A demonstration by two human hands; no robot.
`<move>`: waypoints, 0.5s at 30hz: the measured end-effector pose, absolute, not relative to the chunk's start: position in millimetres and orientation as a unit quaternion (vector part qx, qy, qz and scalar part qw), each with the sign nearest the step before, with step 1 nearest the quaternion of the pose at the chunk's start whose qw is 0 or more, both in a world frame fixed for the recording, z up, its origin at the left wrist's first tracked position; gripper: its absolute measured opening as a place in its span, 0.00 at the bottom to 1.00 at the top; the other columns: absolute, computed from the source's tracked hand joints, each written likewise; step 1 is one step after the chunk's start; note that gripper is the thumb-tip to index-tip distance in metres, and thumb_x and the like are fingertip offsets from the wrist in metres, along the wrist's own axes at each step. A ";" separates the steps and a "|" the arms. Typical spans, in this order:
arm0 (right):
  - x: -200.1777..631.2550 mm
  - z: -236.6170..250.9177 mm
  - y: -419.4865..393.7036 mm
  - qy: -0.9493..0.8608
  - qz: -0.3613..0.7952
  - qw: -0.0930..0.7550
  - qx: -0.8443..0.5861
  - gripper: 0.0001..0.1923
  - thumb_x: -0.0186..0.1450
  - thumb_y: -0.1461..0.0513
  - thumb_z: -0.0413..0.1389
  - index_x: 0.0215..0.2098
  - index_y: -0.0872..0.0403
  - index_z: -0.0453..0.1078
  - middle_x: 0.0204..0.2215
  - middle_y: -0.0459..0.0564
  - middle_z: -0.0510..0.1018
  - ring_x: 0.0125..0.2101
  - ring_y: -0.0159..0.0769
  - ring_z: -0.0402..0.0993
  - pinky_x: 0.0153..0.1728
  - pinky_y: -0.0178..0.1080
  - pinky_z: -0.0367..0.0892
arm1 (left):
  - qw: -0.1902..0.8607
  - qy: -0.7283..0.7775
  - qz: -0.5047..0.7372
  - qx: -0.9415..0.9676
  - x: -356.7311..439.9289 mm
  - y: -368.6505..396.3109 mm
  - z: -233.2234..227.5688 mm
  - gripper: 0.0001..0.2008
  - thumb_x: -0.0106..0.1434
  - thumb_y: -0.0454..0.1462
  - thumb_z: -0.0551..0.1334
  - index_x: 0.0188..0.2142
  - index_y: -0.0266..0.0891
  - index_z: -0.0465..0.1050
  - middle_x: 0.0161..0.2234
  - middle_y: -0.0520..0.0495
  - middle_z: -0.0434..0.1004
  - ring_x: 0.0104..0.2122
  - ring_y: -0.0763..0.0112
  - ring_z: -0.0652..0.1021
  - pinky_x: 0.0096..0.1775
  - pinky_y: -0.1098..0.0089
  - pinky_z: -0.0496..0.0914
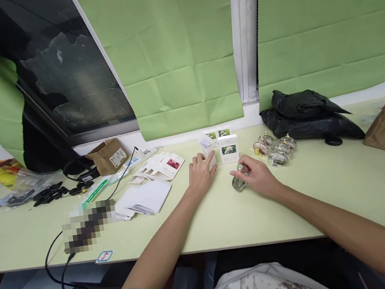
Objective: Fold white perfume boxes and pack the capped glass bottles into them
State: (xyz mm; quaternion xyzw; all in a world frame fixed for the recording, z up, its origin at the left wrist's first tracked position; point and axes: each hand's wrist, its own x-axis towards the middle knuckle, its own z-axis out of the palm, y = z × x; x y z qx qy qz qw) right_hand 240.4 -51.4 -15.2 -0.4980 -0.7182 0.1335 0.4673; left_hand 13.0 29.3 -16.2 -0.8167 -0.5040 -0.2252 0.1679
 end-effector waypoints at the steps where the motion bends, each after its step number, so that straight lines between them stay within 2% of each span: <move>1: 240.3 -15.5 -51.2 -0.718 0.135 0.468 -0.498 0.18 0.69 0.46 0.60 0.34 0.49 0.62 0.26 0.40 0.66 0.27 0.34 0.62 0.31 0.37 0.58 | 0.167 -0.504 -0.211 -0.821 13.1 29.3 -16.6 0.28 0.75 0.48 0.57 0.72 0.55 0.58 0.52 0.38 0.69 0.50 0.51 0.71 0.47 0.57 0.68; 6: 240.4 -15.9 -51.4 -0.715 0.140 0.466 -0.502 0.18 0.69 0.46 0.60 0.35 0.49 0.62 0.26 0.40 0.66 0.27 0.34 0.62 0.31 0.38 0.58 | 0.151 -0.508 -0.154 -0.834 13.7 29.3 -20.3 0.34 0.74 0.46 0.58 0.75 0.54 0.49 0.52 0.38 0.70 0.48 0.51 0.73 0.47 0.57 0.69; 15: 239.9 -12.3 -54.4 -0.719 0.147 0.462 -0.499 0.17 0.69 0.47 0.60 0.34 0.49 0.62 0.26 0.40 0.65 0.28 0.34 0.61 0.32 0.38 0.57 | 0.201 -0.496 -0.151 -0.831 18.1 26.4 -20.0 0.31 0.75 0.43 0.57 0.74 0.50 0.52 0.53 0.37 0.71 0.51 0.50 0.72 0.46 0.57 0.70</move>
